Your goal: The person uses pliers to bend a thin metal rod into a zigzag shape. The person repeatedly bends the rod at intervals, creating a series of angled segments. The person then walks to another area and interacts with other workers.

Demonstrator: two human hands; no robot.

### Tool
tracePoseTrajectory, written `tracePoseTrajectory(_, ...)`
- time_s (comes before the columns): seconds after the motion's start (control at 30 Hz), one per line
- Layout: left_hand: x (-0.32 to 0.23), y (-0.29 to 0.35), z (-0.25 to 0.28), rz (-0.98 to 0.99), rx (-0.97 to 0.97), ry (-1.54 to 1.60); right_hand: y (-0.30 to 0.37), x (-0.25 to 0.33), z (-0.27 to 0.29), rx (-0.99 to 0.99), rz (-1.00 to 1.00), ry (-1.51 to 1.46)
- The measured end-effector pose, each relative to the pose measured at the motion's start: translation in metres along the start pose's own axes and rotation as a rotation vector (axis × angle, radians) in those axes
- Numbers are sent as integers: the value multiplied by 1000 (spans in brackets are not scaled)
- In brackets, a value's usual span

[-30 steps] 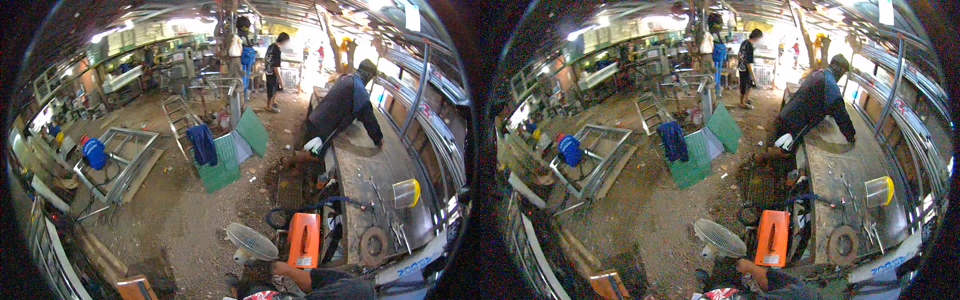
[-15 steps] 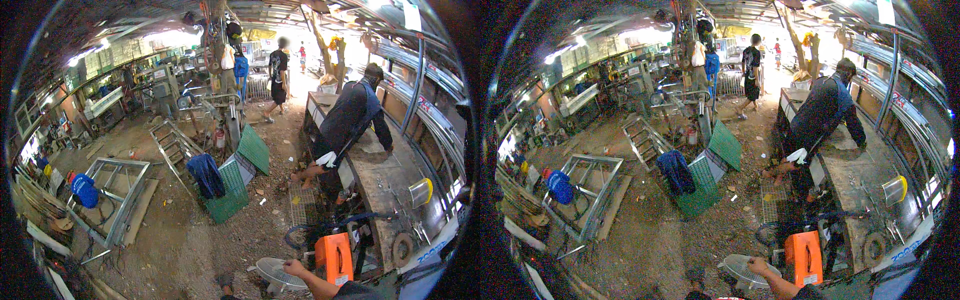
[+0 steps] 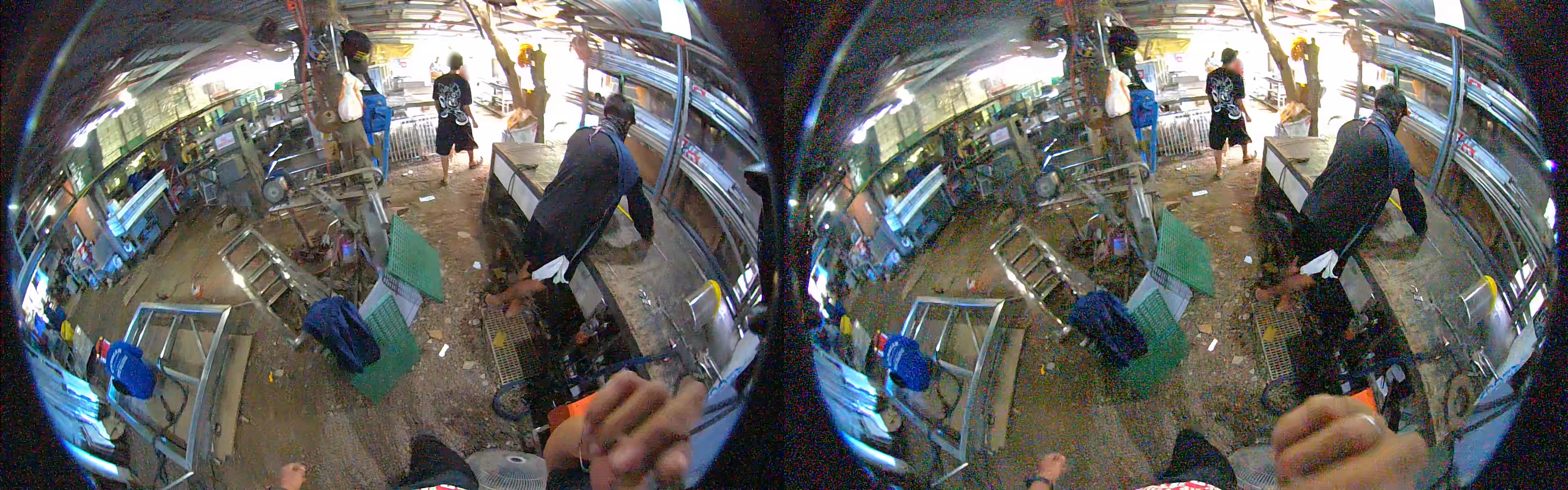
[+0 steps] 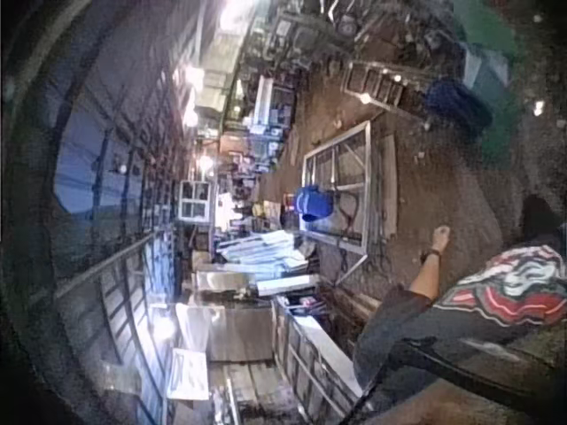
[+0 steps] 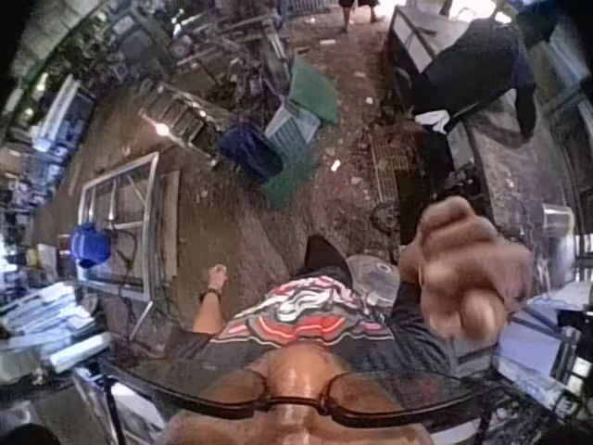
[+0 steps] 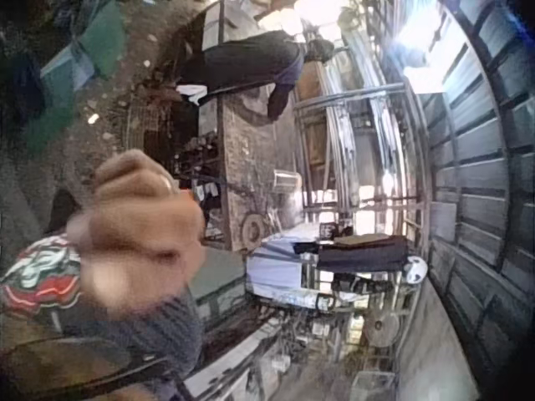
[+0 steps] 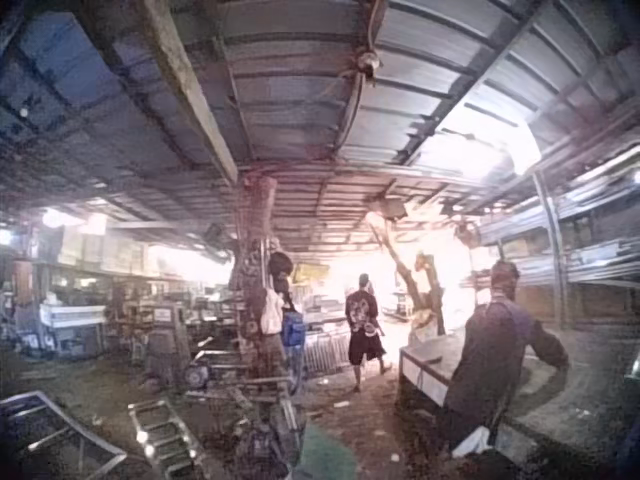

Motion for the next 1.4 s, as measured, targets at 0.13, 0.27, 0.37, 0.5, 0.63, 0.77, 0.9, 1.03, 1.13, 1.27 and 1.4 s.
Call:
tracePoseTrajectory(0.13, -52, -109, -33, 12, -11, 460, -48, -53, -20, 90, -71, 29)
tracePoseTrajectory(0.27, -144, -177, -85, -560, -10, -102, -67, -148, 8, 58, 35, 117)
tracePoseTrajectory(0.37, -189, -216, -154, -217, 460, 30, -89, -220, 46, 11, 88, 230)
tracePoseTrajectory(0.5, -297, -292, -167, 56, 460, 241, -101, -323, 110, -176, 81, 441)
tracePoseTrajectory(0.63, -434, -399, -141, -44, 365, 352, -47, -518, 194, -111, -543, 572)
tracePoseTrajectory(0.77, -564, -486, -137, -132, 326, 423, 195, -717, 282, 60, -1006, 590)
tracePoseTrajectory(0.9, -660, -559, -153, -173, 326, 442, 363, -805, 310, 443, -1369, 606)
tracePoseTrajectory(1.03, -750, -636, -181, -196, 373, 423, 532, -859, 359, 703, -1680, 709)
tracePoseTrajectory(1.13, -788, -671, -205, -166, 412, 397, 620, -857, 384, 65, -2004, -127)
tracePoseTrajectory(1.27, -822, -706, -207, -103, 425, 365, 604, -927, 370, 85, -2190, 317)
tracePoseTrajectory(1.4, -863, -754, -210, -136, 423, 363, 596, -1064, 399, 166, -1559, 655)
Point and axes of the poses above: each hand's wrist, its own y-axis away from the middle knuckle, its own z-axis out of the back of the hand, x = y × z, the point moved 7 cm from there along -y, towards the middle knuckle, and after that the axes turned 5 degrees about y, right-handed, at the moved point
